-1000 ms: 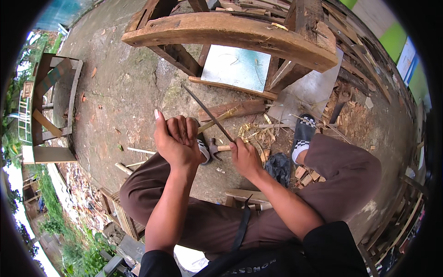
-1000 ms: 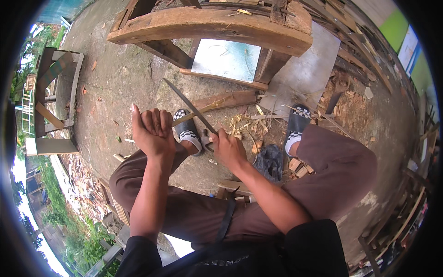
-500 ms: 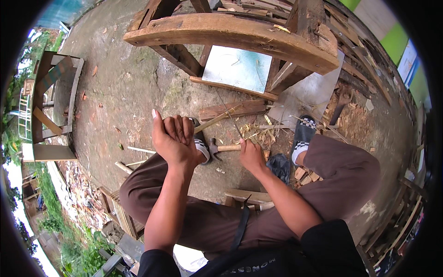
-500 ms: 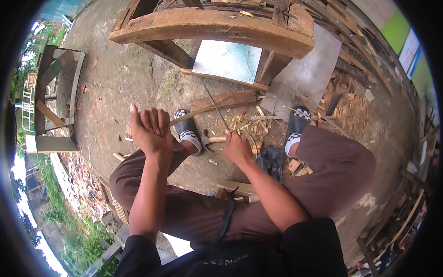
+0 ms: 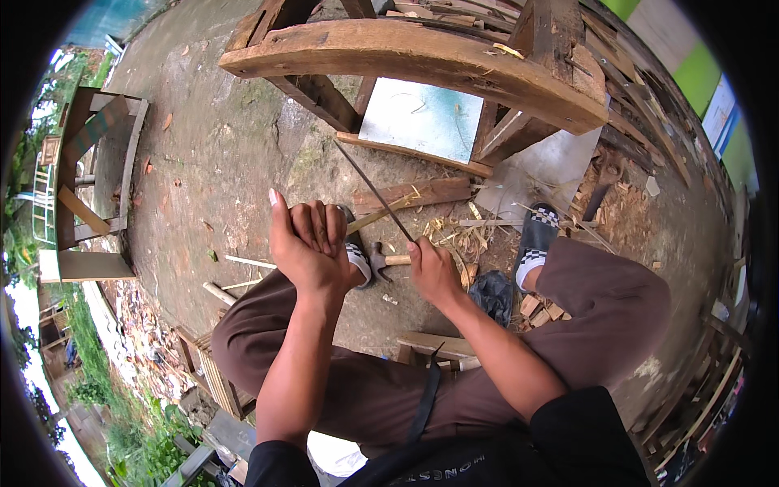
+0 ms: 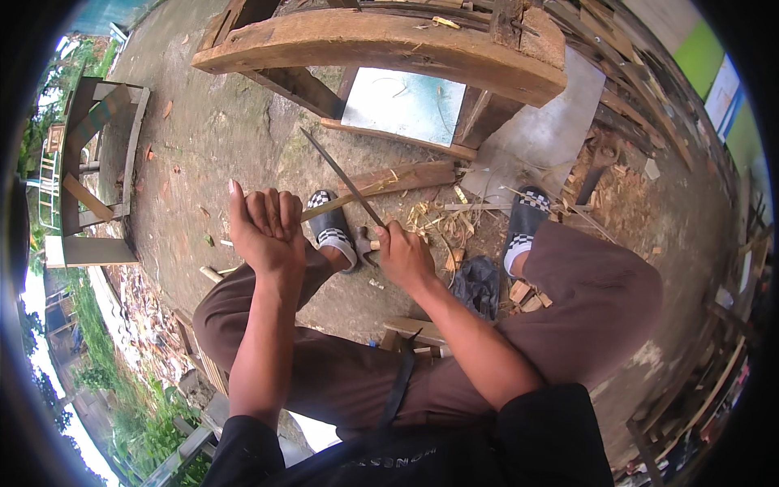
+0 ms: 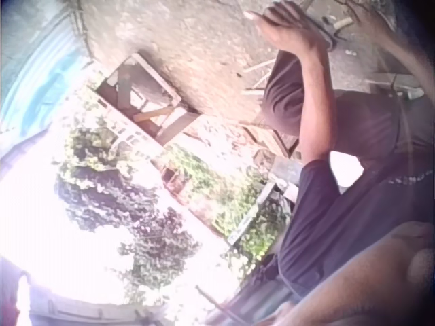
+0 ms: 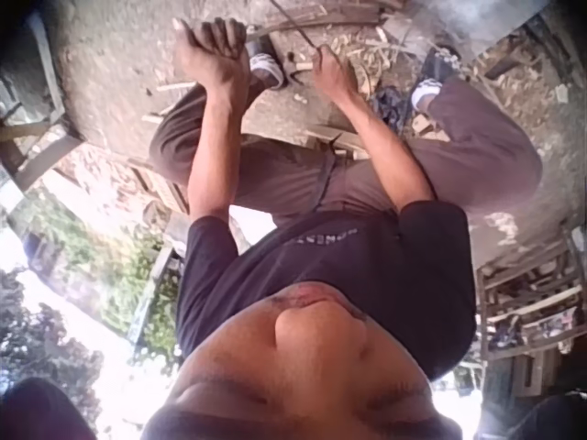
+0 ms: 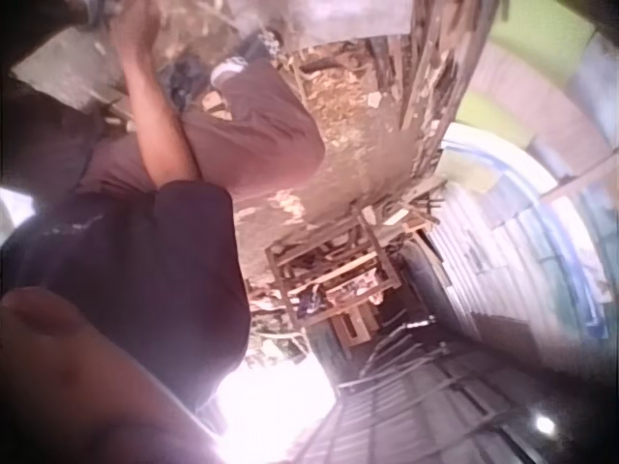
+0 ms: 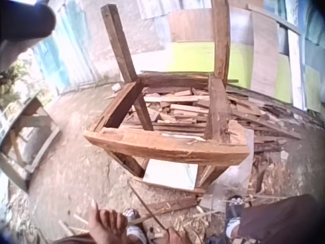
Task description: The person sits on the ground and uses a knife to sharpen a thin bamboo stick. They repeatedly scrape the blade along the stick's surface, rotate it, and inspect the edges while seated.
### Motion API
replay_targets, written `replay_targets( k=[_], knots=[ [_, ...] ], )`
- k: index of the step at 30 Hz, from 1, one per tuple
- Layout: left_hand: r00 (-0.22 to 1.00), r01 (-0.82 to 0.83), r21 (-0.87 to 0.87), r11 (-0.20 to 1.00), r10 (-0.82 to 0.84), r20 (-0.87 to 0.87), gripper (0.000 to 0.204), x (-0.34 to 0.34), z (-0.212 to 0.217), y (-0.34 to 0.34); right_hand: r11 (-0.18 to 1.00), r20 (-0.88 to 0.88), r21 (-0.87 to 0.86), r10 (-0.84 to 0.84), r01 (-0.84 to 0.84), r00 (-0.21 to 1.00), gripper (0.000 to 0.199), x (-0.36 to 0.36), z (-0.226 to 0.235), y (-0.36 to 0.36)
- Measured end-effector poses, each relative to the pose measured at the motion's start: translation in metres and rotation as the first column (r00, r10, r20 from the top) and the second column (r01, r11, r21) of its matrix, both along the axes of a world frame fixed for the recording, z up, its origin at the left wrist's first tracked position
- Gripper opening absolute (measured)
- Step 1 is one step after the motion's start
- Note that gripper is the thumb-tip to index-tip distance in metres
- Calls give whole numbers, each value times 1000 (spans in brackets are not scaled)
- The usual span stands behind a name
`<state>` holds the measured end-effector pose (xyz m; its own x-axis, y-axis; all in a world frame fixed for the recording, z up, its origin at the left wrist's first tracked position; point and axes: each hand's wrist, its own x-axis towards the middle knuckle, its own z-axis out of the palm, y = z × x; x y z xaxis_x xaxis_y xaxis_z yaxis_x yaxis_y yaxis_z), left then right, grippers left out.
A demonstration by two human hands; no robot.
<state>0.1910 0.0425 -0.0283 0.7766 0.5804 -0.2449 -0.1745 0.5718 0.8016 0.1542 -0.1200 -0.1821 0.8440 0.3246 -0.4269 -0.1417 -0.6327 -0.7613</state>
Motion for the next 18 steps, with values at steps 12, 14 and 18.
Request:
replay_targets(
  k=[12,14,18],
  knots=[
    [1000,12,-4,1000,-12,-21,66,-1,-3,2,996,59,-83,-24,29,998,38,-5,-33,-5],
    [1000,1,-8,1000,-1,-25,66,-1,-4,5,984,21,-176,-14,18,1000,38,2,-29,-3],
    [1000,-17,-33,999,17,-21,66,-3,-1,6,999,84,-37,-16,20,996,41,1,-19,9]
  ],
)
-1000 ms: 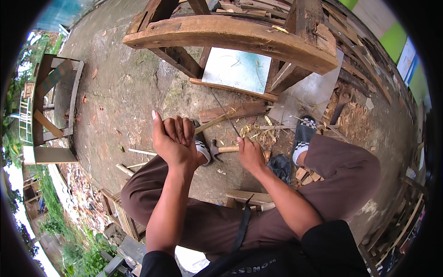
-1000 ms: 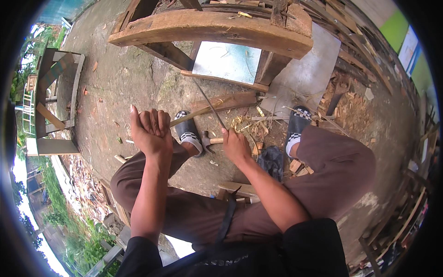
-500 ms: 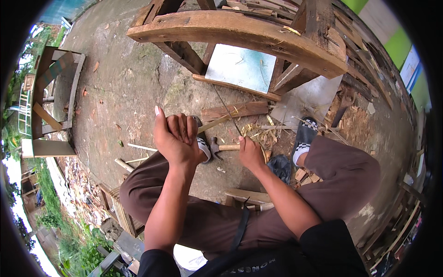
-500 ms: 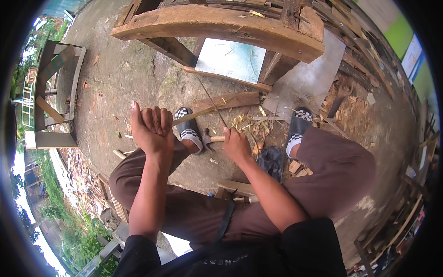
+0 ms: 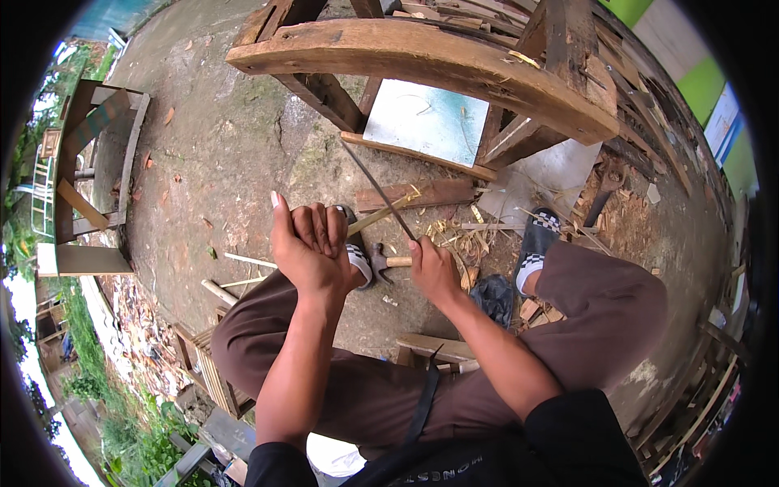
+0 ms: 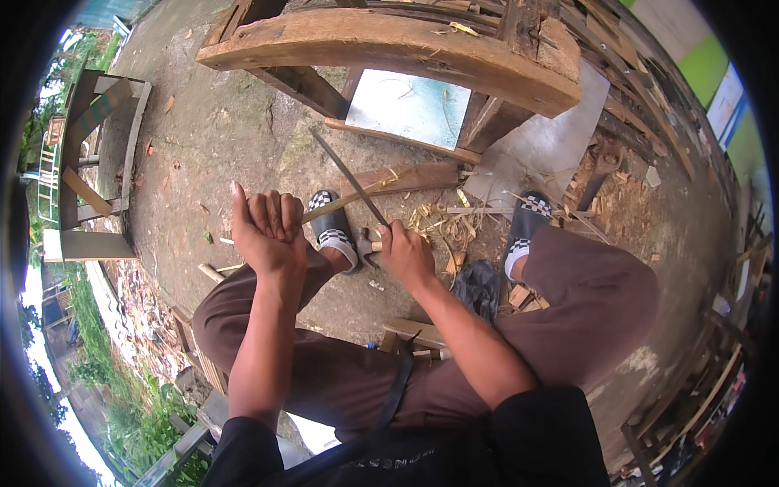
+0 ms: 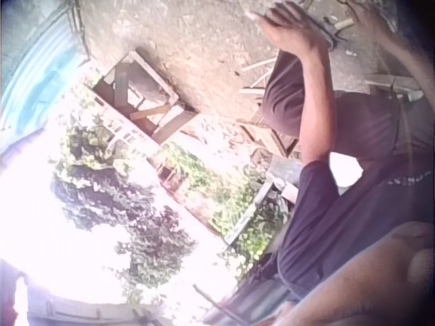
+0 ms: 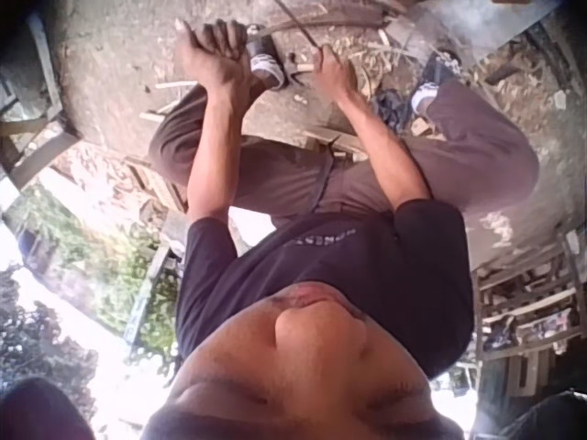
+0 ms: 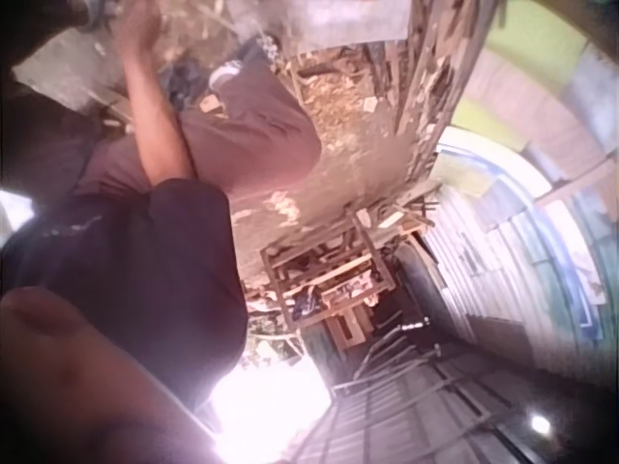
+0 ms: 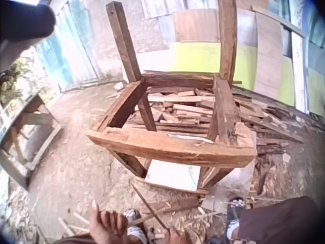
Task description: The person sits on the ground and uses a knife to sharpen a thin bamboo stick. They repeatedly scrape the blade along the stick's surface, rotate it, and inspect the edges while seated.
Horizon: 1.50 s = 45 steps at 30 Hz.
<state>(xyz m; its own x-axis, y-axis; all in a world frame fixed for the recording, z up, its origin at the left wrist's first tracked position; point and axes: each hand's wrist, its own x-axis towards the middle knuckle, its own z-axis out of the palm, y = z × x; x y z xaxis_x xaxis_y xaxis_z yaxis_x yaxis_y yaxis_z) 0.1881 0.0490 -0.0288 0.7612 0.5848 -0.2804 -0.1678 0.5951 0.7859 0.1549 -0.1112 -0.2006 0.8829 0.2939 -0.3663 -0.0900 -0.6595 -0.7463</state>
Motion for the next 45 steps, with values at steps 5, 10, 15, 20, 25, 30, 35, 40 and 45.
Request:
replay_targets(
  k=[5,10,15,20,25,30,35,40,45],
  knots=[
    [1000,-21,14,1000,21,-4,67,3,-3,2,991,-58,-131,-23,15,998,40,-2,-15,-16],
    [1000,-28,13,1000,28,-6,67,0,0,2,997,24,64,40,-42,999,42,-4,9,-1],
    [999,-36,22,999,36,20,66,4,5,3,993,-131,-112,-45,31,990,44,1,-18,-15],
    [997,-64,80,995,61,39,65,7,14,-4,996,-121,-78,33,-43,992,45,-5,-9,-9],
    [997,-70,109,992,66,40,65,16,13,-9,999,-98,-26,43,-46,994,45,-6,-4,-12],
    [996,-74,120,990,68,54,64,21,10,-19,997,-58,58,56,-53,997,45,-11,13,-9],
    [994,-94,115,989,87,60,64,23,9,-28,997,-123,-73,-27,18,992,43,-16,-26,-24],
    [991,-114,84,990,107,86,63,15,8,-26,996,-74,85,27,-21,997,45,-10,9,-7],
    [991,-107,85,991,99,88,63,7,8,-27,999,-102,-8,-43,42,994,42,-21,-11,-10]
  ],
)
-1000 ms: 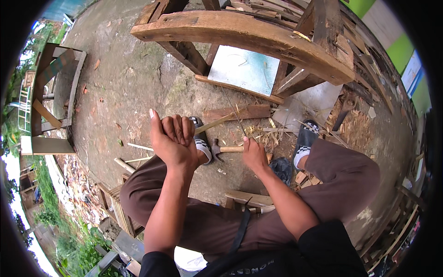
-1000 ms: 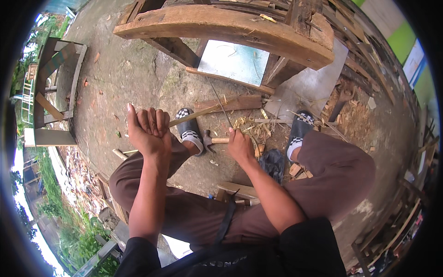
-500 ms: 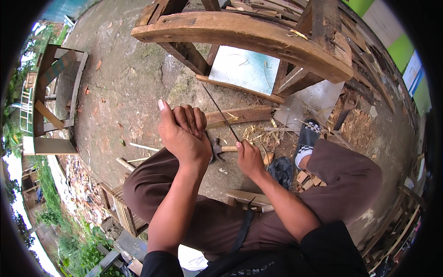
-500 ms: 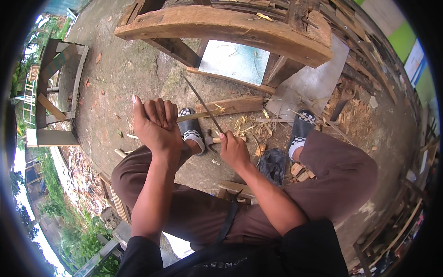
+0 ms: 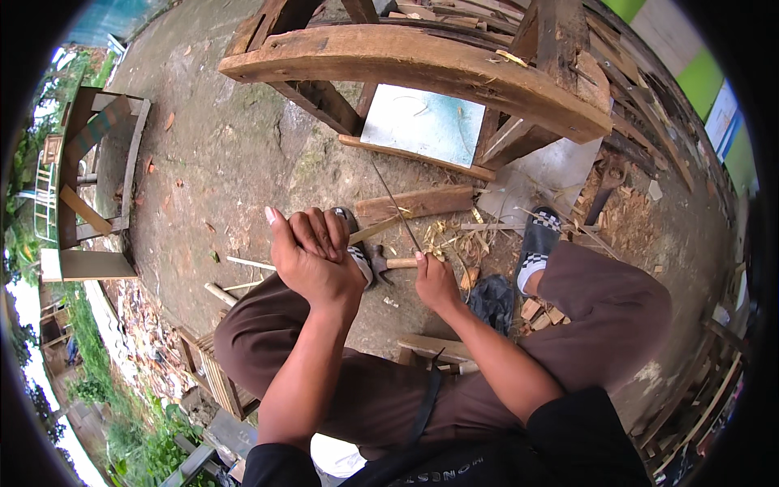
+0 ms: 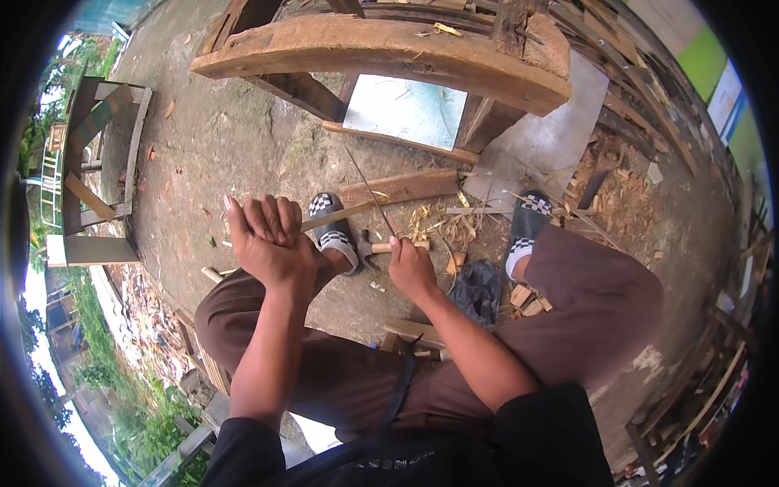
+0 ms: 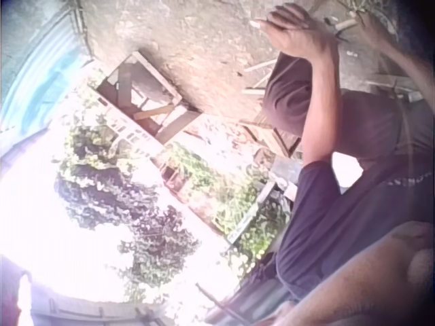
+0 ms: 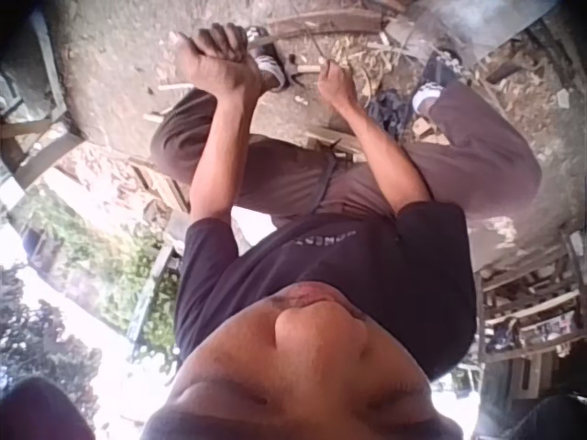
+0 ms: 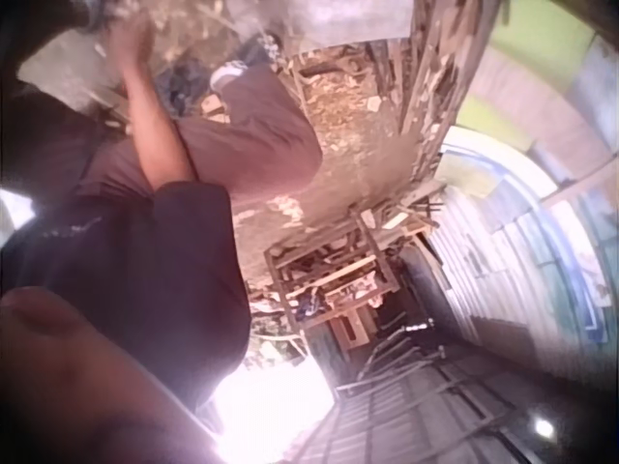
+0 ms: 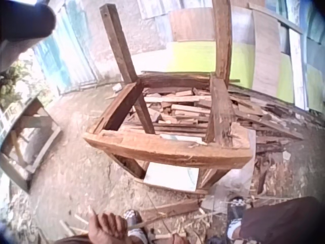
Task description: The person sits on the ground and uses a knife to sharpen a thin bamboo stick. They repeatedly scrape the blade along the stick's surface, rotate it, and inspect the edges while seated.
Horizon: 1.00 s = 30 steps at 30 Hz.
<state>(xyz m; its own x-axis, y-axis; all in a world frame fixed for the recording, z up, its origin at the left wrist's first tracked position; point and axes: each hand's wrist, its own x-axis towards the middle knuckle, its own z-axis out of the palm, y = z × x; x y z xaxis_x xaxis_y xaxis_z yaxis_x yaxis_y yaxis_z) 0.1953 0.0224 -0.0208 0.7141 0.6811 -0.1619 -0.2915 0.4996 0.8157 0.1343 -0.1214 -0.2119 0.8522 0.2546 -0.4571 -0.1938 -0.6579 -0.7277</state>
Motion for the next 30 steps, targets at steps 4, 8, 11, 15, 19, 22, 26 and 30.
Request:
replay_targets(
  k=[4,8,11,15,19,22,26,30],
  knots=[
    [1000,-26,-29,999,26,0,64,-7,-2,7,998,36,57,14,-16,999,44,11,23,16],
    [1000,-22,-38,999,22,0,64,-11,-4,11,1000,-39,-18,23,-24,999,45,2,17,12],
    [1000,-17,-72,997,19,25,64,-10,-2,9,972,-103,-234,-32,7,994,43,2,-31,-2],
    [999,-22,-98,995,25,32,65,-14,-5,13,993,10,115,-17,16,1000,43,2,14,24],
    [997,44,-105,993,-37,73,66,-12,-5,12,996,-42,-73,-48,45,998,42,3,-17,11],
    [993,84,-84,993,-77,91,66,-13,-5,14,994,-30,-111,-28,24,999,42,2,-22,11],
    [995,68,-93,993,-60,82,67,-14,-6,13,982,28,188,15,-20,999,41,1,23,20],
    [998,39,-94,995,-33,61,67,-9,-4,11,991,-58,-124,-50,43,997,43,-9,-41,2]
  ],
)
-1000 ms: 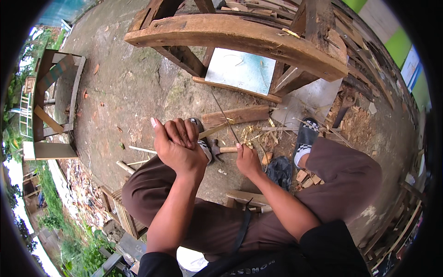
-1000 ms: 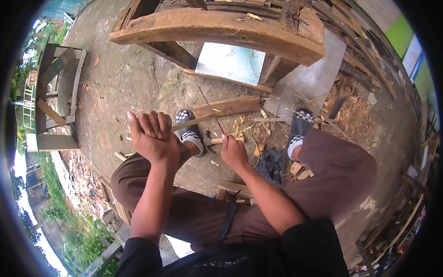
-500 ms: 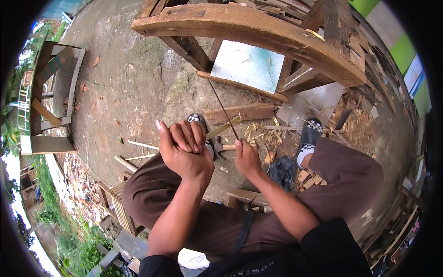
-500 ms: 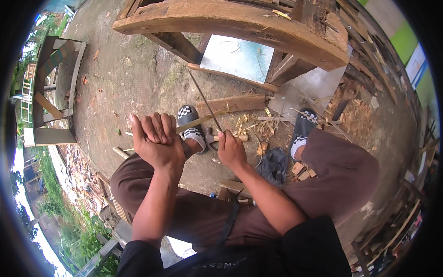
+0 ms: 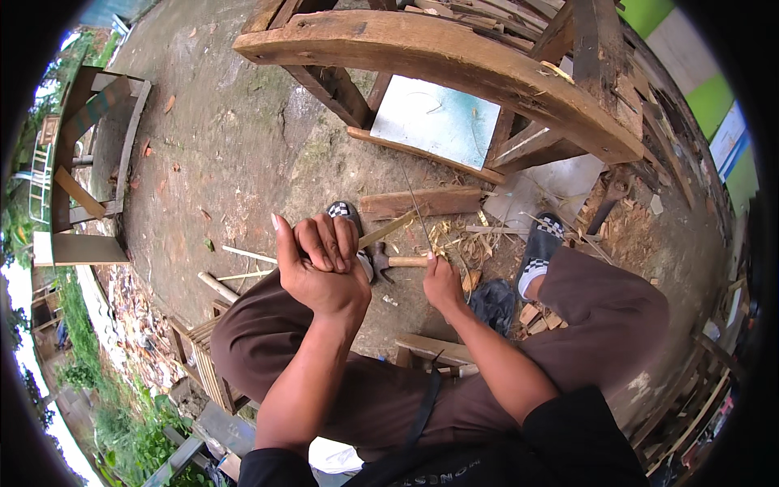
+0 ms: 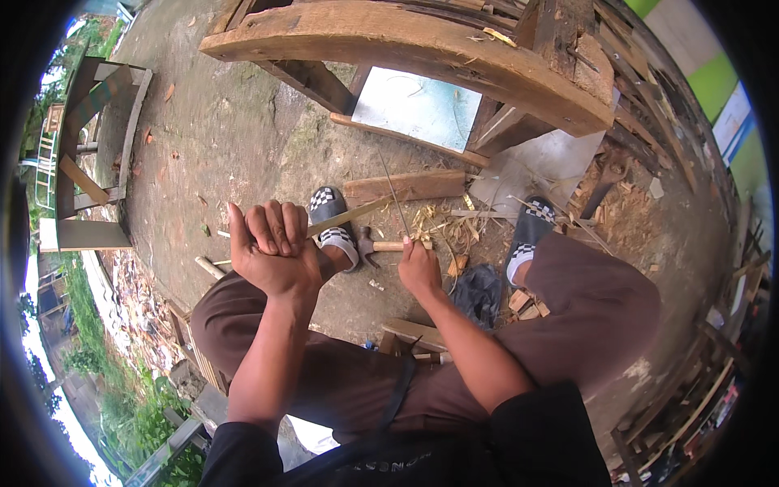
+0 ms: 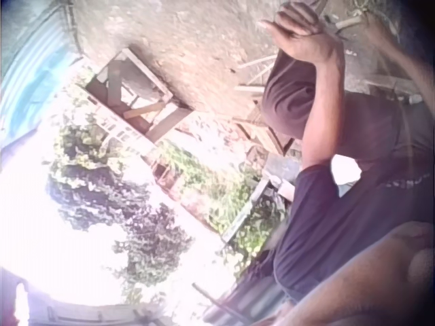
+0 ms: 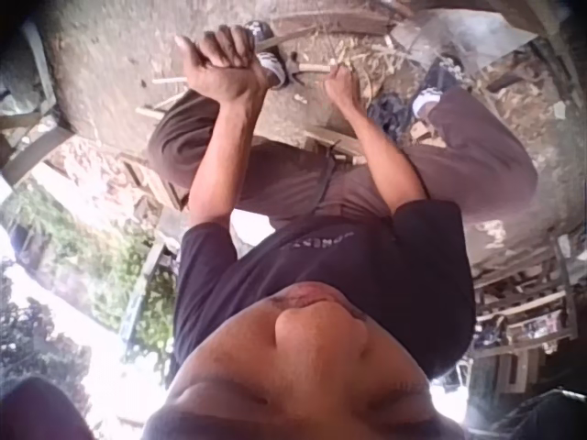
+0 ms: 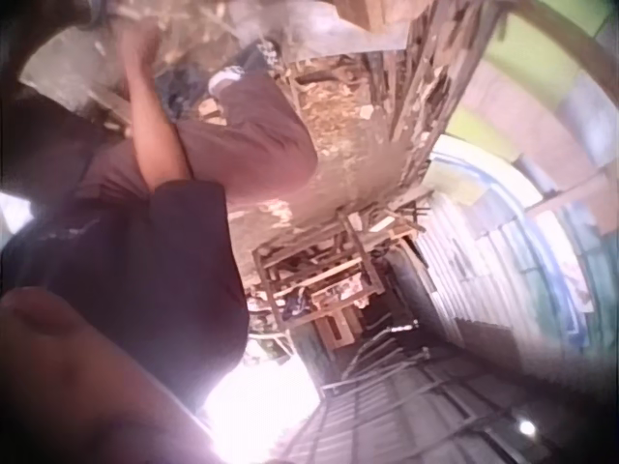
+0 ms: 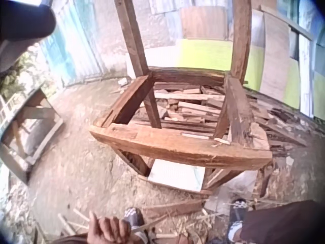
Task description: The person sits on the ground and uses a knife to sharpen a thin bamboo stick. They repeatedly scrape the blade along the stick's surface, rotate it, and inspect the edges while seated.
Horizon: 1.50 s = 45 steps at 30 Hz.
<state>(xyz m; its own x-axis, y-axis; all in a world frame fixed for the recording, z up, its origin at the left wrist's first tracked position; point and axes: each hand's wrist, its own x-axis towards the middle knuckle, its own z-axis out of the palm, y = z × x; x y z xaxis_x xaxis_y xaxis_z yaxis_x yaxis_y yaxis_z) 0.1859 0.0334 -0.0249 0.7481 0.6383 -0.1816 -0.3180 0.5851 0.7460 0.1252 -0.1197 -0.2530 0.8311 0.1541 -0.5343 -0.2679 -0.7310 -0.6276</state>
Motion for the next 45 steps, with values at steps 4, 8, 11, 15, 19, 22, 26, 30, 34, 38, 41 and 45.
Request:
replay_targets(
  k=[4,8,11,15,19,22,26,30,34,38,41,45],
  knots=[
    [1000,15,-2,1000,-15,10,67,-5,-3,3,985,125,171,5,-26,992,43,11,39,22],
    [995,86,10,996,-87,40,68,-3,-3,5,964,132,259,31,-64,991,43,16,59,20],
    [995,95,12,995,-96,32,69,-3,-3,4,995,28,96,25,-28,999,43,14,38,10],
    [997,74,0,997,-74,24,69,-4,-4,7,978,71,195,55,-68,996,41,14,64,19],
    [996,85,-4,996,-84,43,68,-2,-4,2,983,58,180,12,-22,998,41,-6,42,12],
    [997,65,1,998,-65,36,68,2,-1,2,999,-30,-2,-36,36,999,44,-1,22,3],
    [996,74,17,997,-74,50,67,1,-3,3,982,68,191,0,-13,998,44,6,43,18],
    [999,31,18,999,-31,44,65,0,-4,7,938,151,342,3,-55,989,39,7,65,25],
    [1000,-18,35,999,17,17,64,3,-2,8,991,45,136,3,-9,999,42,3,22,10],
    [997,-70,44,997,70,-8,63,5,-2,18,980,90,197,-5,-13,996,37,11,47,26],
    [997,-77,43,996,77,2,63,2,-5,17,931,217,349,31,-107,976,32,12,81,32],
    [997,-71,32,997,71,-6,64,4,-5,10,980,111,196,7,-29,994,34,1,38,12]
  ],
)
